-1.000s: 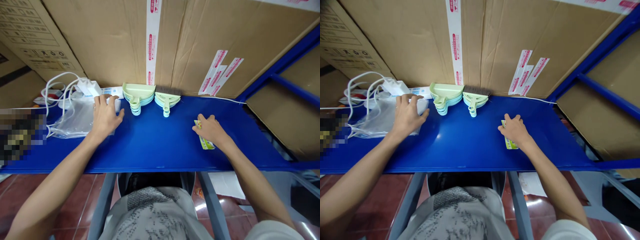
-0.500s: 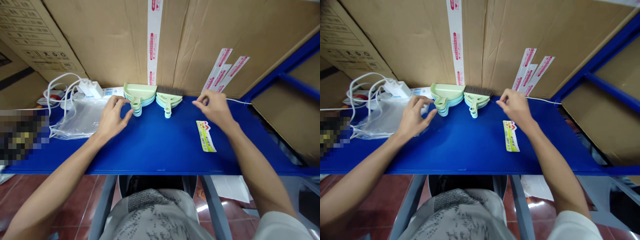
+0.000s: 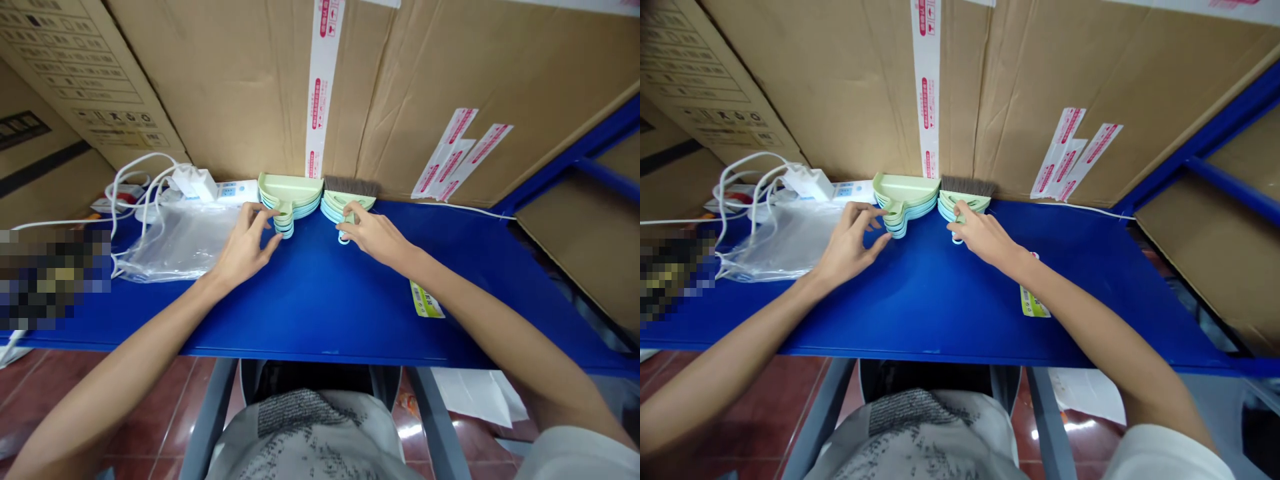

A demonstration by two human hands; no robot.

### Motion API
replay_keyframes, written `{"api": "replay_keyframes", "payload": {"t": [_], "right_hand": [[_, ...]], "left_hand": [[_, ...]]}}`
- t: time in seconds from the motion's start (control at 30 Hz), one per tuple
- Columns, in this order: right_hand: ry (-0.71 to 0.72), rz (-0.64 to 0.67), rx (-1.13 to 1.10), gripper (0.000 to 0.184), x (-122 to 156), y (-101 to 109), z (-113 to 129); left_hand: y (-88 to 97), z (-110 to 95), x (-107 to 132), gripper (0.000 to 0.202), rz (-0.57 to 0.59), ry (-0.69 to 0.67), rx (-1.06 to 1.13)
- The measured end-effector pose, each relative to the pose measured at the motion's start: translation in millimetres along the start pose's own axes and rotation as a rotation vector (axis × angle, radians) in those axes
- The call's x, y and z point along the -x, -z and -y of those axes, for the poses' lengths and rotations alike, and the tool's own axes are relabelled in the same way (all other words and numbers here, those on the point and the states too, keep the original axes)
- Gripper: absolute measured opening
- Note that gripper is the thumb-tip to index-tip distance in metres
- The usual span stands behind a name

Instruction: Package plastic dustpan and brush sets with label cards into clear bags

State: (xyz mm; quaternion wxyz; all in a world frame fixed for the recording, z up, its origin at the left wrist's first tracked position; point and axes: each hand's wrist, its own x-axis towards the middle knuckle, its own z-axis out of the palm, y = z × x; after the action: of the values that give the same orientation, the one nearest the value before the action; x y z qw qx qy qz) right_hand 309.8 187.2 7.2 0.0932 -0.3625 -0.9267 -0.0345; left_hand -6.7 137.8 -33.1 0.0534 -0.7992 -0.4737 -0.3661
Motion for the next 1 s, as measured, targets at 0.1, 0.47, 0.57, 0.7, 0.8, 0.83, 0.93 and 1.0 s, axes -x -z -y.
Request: {"api": "replay_keyframes", "payload": {"t": [0.1, 0.47, 0.57, 0.7, 0.8, 0.83, 0.93, 1.0], "right_hand": [[0.027, -0.007, 0.107, 0.028, 0.3, -3.3, 3.1], [0.022, 0.077, 0.288, 0.029, 2.4, -5.8, 14.3], [0.035, 0.099, 0.287, 0.032, 0.5, -8.0, 15.3], [0.066, 0.092, 0.332, 0.038, 0.2, -4.2, 16.9], [0.052, 0.054, 0.337, 0.051, 7.1, 5.9, 12.5], [0.029, 0.019, 0.330, 0.052, 11.1, 9.9, 8.5], [-0.068, -0.149, 0.283, 0.044, 26.4, 19.2, -11.0], [-0.130, -0.256, 0.229, 0.039, 36.7, 20.9, -25.8]], "left_hand": [[-1.4, 1.2, 0.3, 0.041, 0.004, -0.013, 0.022], [-3.5, 1.3, 0.7, 0.045, -0.018, -0.034, 0.105], [-4.4, 1.1, 0.9, 0.045, -0.013, -0.030, 0.113], [-3.7, -0.7, 0.4, 0.044, -0.020, -0.009, 0.095], [-1.4, -2.9, 0.3, 0.042, -0.038, -0.003, 0.082], [-0.5, -3.8, 0.4, 0.042, -0.054, -0.003, 0.075], [1.9, -7.0, 0.5, 0.038, -0.090, -0.013, 0.046], [2.9, -9.2, -1.3, 0.035, -0.089, -0.023, 0.033]]}}
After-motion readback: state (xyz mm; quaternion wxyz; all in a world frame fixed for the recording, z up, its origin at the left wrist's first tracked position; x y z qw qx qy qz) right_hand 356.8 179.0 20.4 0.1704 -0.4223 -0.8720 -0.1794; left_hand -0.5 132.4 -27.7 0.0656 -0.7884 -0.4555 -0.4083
